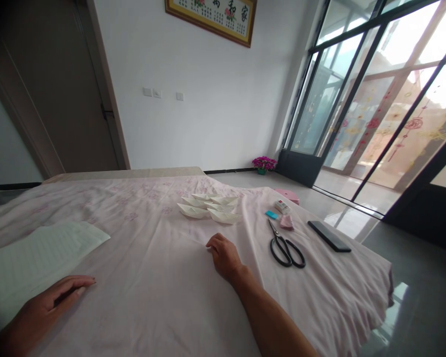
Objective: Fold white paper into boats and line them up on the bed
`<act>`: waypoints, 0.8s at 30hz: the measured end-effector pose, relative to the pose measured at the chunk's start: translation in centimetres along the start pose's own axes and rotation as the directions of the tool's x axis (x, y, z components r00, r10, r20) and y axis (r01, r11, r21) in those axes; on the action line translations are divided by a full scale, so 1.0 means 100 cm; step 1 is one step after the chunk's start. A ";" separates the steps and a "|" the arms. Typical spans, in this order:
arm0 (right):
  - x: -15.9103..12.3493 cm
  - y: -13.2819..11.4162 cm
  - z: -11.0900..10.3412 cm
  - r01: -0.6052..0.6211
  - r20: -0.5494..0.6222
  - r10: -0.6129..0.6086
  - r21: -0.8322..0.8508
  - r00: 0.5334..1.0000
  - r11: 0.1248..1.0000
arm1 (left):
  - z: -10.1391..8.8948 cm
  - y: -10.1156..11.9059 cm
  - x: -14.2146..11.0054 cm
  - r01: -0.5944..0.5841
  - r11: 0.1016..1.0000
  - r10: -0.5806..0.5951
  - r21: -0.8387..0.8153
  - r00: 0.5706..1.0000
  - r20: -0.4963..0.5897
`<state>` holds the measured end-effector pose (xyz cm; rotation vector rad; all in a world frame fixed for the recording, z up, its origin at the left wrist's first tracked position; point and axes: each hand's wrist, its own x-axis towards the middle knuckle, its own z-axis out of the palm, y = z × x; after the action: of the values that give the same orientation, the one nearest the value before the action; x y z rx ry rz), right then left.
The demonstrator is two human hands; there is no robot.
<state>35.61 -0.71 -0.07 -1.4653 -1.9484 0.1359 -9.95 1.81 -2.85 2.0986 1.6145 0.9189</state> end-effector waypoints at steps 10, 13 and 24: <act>0.017 -0.025 0.014 0.177 0.216 -0.135 -0.190 0.967 0.966 | -0.020 0.000 -0.010 0.045 0.963 0.044 0.265 0.946 -0.322; 0.033 -0.035 0.027 0.237 0.284 -0.184 -0.168 0.941 0.957 | -0.027 -0.007 -0.001 0.065 0.885 0.086 0.461 0.950 -0.300; 0.050 -0.050 0.063 0.144 0.142 -0.128 -0.107 0.981 0.984 | -0.015 -0.042 0.008 -0.073 0.813 0.280 0.578 0.919 -0.277</act>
<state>27.33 3.87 -0.26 -1.4226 -2.1928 0.0613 -13.87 3.61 -4.10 2.6371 2.0981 1.0184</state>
